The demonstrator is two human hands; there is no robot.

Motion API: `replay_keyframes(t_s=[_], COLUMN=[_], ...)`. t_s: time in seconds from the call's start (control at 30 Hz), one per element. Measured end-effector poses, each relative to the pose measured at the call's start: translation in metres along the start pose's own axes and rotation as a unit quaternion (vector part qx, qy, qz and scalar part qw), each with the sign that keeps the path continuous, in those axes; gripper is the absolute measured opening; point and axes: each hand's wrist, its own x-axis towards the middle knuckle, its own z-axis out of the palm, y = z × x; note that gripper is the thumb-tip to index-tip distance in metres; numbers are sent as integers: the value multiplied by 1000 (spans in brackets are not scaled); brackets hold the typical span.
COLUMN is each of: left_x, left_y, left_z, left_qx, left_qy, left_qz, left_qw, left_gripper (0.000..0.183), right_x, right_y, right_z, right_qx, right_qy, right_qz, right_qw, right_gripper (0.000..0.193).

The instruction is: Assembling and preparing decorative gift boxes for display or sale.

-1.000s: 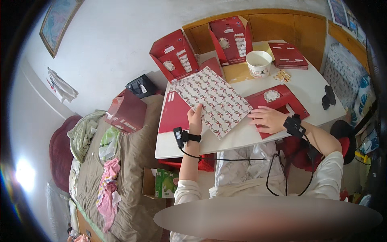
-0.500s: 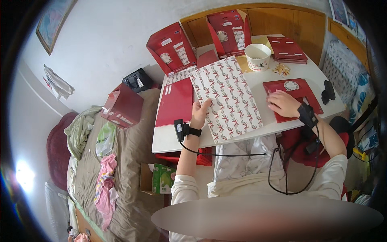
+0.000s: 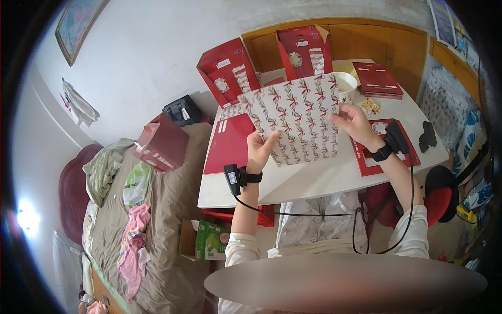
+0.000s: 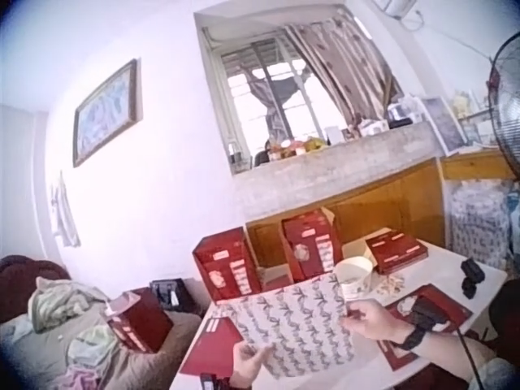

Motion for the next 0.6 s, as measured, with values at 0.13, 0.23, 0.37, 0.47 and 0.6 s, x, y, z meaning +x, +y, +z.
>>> replay_keyframes(t_s=[0.13, 0.23, 0.37, 0.47, 0.6], left_x=[7, 13, 8, 7, 13], left_y=[-4, 0, 6, 6, -3], left_z=[8, 17, 20, 22, 4], left_qx=[-20, -82, -51, -42, 82], left_qy=[38, 81, 101, 122, 126], left_qz=[69, 104, 73, 106, 278], left_qw=[997, 988, 991, 986, 949], left_gripper=[22, 24, 23, 20, 13], right_x=[5, 6, -3, -1, -7], right_y=[3, 15, 15, 15, 8], right_z=[0, -2, 10, 10, -8], right_qx=[13, -12, 76, -37, -212], right_qy=[8, 14, 11, 39, 54], right_qz=[-10, -15, -24, -111, -166], right_qw=[1000, 1000, 997, 992, 962], right_gripper=[17, 16, 13, 12, 16])
